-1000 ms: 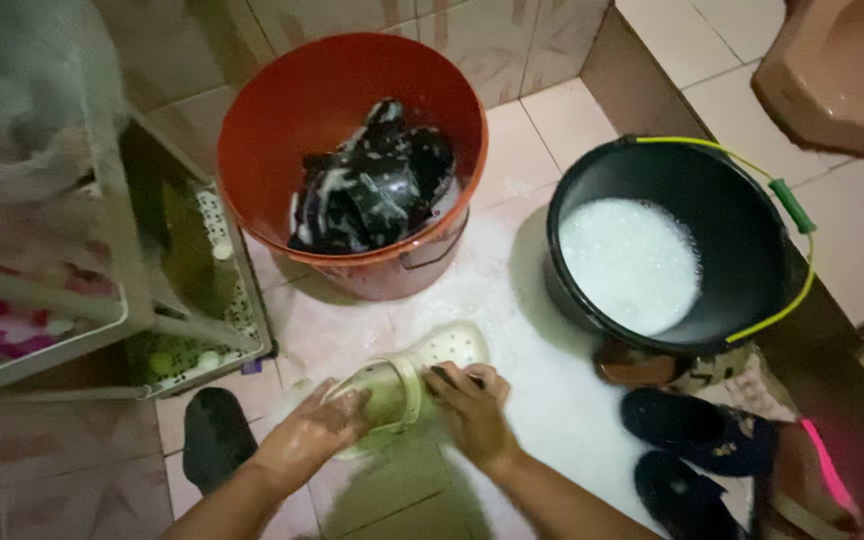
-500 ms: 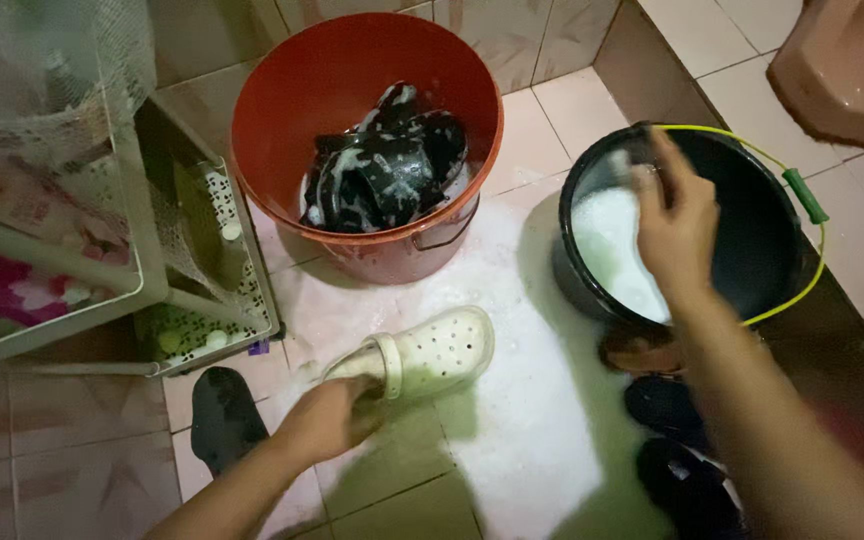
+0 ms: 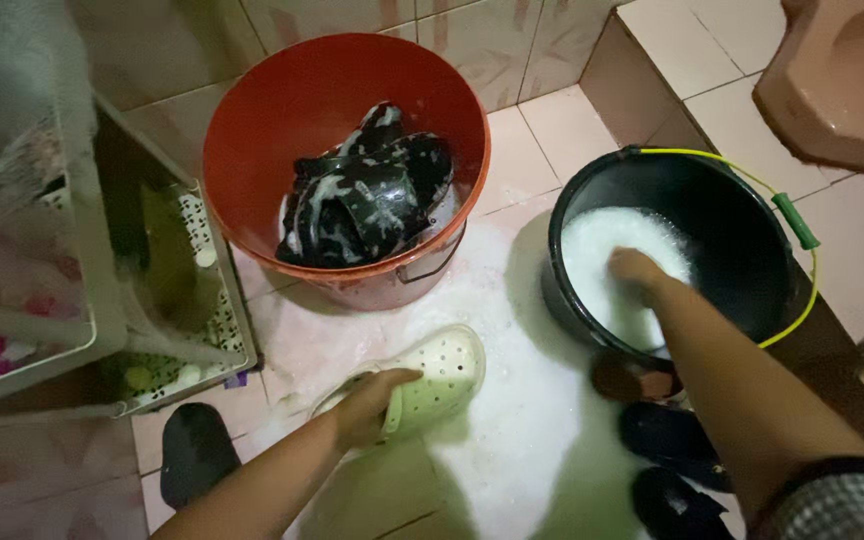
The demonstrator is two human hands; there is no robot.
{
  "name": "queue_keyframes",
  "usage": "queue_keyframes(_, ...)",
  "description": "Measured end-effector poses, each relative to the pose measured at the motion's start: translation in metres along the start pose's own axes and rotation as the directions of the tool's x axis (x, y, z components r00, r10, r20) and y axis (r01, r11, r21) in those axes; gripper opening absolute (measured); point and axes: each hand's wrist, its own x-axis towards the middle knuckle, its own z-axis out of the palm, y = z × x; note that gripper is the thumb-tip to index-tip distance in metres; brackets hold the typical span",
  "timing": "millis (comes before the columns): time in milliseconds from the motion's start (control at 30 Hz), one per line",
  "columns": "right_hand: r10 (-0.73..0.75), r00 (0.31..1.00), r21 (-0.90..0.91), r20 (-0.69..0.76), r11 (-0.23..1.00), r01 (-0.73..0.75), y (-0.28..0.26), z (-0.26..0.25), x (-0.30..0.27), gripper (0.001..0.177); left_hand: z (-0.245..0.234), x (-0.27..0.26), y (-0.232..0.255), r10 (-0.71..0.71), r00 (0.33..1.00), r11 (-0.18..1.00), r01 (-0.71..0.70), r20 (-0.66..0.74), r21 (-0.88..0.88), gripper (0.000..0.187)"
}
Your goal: The person scrubs a white clog-style shoe with a brush and soapy water. They repeatedly dip the brush into a black bucket of soapy water and scrub the shoe's upper and sole.
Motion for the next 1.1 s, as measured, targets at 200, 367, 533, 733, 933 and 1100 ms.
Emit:
queue_keyframes(200,-0.195,0.951,0.744,0.238,0.666,-0.05,-0.031,0.001,-0.102,0.037,-0.007,-0.012,-0.011,0.139,0.985,0.99,-0.139,-0.099,0.005,0.041)
queue_keyframes(367,-0.44,0.898,0.925,0.01,0.346,0.159,-0.108,-0.025,-0.255,0.04,0.003,-0.056,-0.012,0.219,0.96,0.96,-0.18,-0.172,0.215,0.036)
queue_keyframes(533,-0.662,0.633,0.021,-0.402,0.684,0.729,-0.152,0.106,-0.321,0.025,0.008,-0.068,-0.028,0.334,0.942,0.934,-0.334,0.026,0.128,0.028)
queue_keyframes(733,-0.892,0.157,-0.265,-0.423,0.288,0.92,-0.173,0.153,-0.395,0.027,0.021,-0.099,-0.02,0.457,0.872,0.885,-0.466,0.175,0.014,0.052)
queue_keyframes(933,-0.875,0.133,-0.197,-0.465,0.249,0.948,-0.194,0.151,-0.424,0.032,0.097,-0.139,0.001,0.445,0.883,0.893,-0.426,0.148,-0.143,0.071)
queue_keyframes(1100,-0.921,-0.014,-0.468,-0.39,0.185,0.864,-0.183,0.116,-0.404,0.037,0.123,-0.161,0.009,0.456,0.89,0.884,-0.453,0.004,-0.111,0.091)
